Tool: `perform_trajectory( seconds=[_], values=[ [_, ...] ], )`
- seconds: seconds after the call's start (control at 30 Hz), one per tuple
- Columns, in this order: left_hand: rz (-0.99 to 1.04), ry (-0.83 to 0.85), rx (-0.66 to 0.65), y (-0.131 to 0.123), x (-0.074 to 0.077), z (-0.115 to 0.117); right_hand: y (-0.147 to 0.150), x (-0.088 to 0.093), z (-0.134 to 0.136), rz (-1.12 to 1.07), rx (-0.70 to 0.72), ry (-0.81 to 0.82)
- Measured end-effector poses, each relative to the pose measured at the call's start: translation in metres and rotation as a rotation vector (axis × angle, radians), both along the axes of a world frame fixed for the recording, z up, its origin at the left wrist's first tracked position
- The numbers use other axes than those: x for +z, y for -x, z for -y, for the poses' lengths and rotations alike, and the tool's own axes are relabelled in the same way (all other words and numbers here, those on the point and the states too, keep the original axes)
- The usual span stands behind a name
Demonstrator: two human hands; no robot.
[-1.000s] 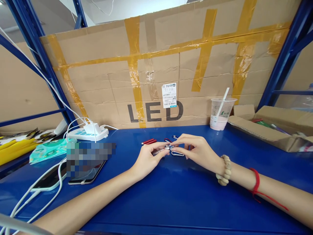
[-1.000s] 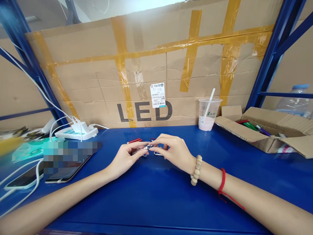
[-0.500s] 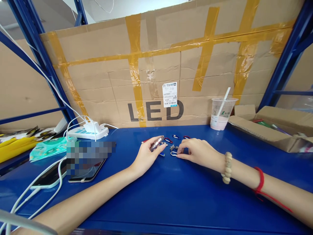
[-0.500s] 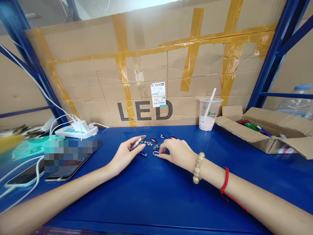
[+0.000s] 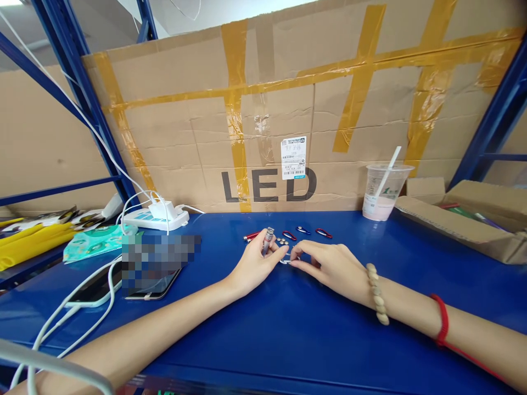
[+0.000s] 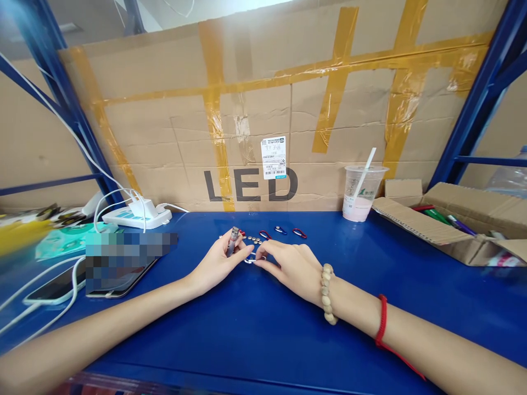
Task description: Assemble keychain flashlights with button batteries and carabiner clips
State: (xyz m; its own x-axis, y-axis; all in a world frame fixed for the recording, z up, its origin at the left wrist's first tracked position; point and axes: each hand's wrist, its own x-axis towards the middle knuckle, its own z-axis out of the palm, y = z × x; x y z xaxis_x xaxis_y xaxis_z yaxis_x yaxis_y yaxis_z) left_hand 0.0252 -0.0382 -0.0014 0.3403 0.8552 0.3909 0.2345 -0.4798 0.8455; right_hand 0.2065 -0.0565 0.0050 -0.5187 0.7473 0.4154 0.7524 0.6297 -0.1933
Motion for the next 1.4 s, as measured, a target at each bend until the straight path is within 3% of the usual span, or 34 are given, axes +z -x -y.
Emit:
perform_trajectory(
  seconds=[0.4, 0.73, 1.03, 1.4],
  values=[
    [-0.099, -0.011, -0.063, 0.003, 0.002, 0.001, 0.002, -0.004, 0.003, -0.016, 0.004, -0.109],
    [-0.158, -0.067, -0.136, 0.002, 0.0, 0.003, 0.002, -0.01, -0.003, 0.235, 0.115, -0.215],
    [-0.243, -0.155, -0.106, 0.002, 0.0, 0.005, 0.003, -0.012, -0.003, 0.195, 0.199, -0.226],
    [-0.359, -0.232, -0.102, 0.003, 0.0, 0.009, 0.004, -0.011, -0.002, 0.12, 0.274, -0.385]
  ],
)
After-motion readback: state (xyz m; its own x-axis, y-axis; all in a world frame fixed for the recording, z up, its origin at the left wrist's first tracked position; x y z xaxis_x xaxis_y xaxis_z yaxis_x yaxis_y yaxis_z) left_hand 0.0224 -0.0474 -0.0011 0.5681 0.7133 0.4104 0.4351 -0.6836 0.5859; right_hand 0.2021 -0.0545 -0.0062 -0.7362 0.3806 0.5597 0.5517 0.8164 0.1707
